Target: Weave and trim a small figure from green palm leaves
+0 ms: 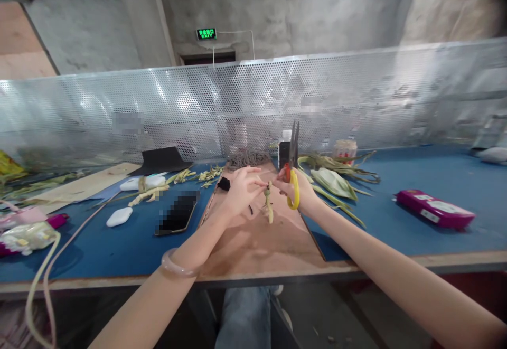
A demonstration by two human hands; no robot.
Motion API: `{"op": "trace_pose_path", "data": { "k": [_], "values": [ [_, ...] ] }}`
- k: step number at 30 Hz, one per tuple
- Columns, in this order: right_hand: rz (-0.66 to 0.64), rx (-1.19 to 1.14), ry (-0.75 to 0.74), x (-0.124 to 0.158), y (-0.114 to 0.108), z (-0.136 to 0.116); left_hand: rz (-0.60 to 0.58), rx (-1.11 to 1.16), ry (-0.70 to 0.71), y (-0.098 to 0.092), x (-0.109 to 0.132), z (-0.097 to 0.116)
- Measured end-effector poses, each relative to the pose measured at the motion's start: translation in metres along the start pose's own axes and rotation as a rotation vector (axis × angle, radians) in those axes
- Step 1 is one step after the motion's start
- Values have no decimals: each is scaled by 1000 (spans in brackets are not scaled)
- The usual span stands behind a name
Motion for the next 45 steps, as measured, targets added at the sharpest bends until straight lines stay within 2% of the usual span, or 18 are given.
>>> {"op": "trace_pose_path", "data": {
  "k": [11, 17, 21, 33, 40, 45],
  "values": [
    [64, -22, 35, 2, -1, -3, 41, -62, 42, -2, 2, 10],
    [64, -51, 68, 4, 2, -6, -8, -82, 44, 0, 3, 12],
    [53, -61, 67, 4, 4, -4, -37, -34, 48, 3, 3, 12],
    [9, -58, 39, 4, 7, 2, -48, 113, -98, 8, 0, -1],
    [-22, -72, -6, 5, 6, 3, -99, 212, -202, 10, -3, -13],
    [-40, -41, -7, 6, 7, -2, -197, 381, -186, 12, -6, -16]
  ]
}}
Point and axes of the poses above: each hand's wrist, its own x-axis away from the middle knuckle, its own y-axis out of the palm, z = x × y, the point moved 5 cm from there along -x, towards the middle knuckle, and after that the axes turned 11 degrees about -y, right-handed, at the moved point
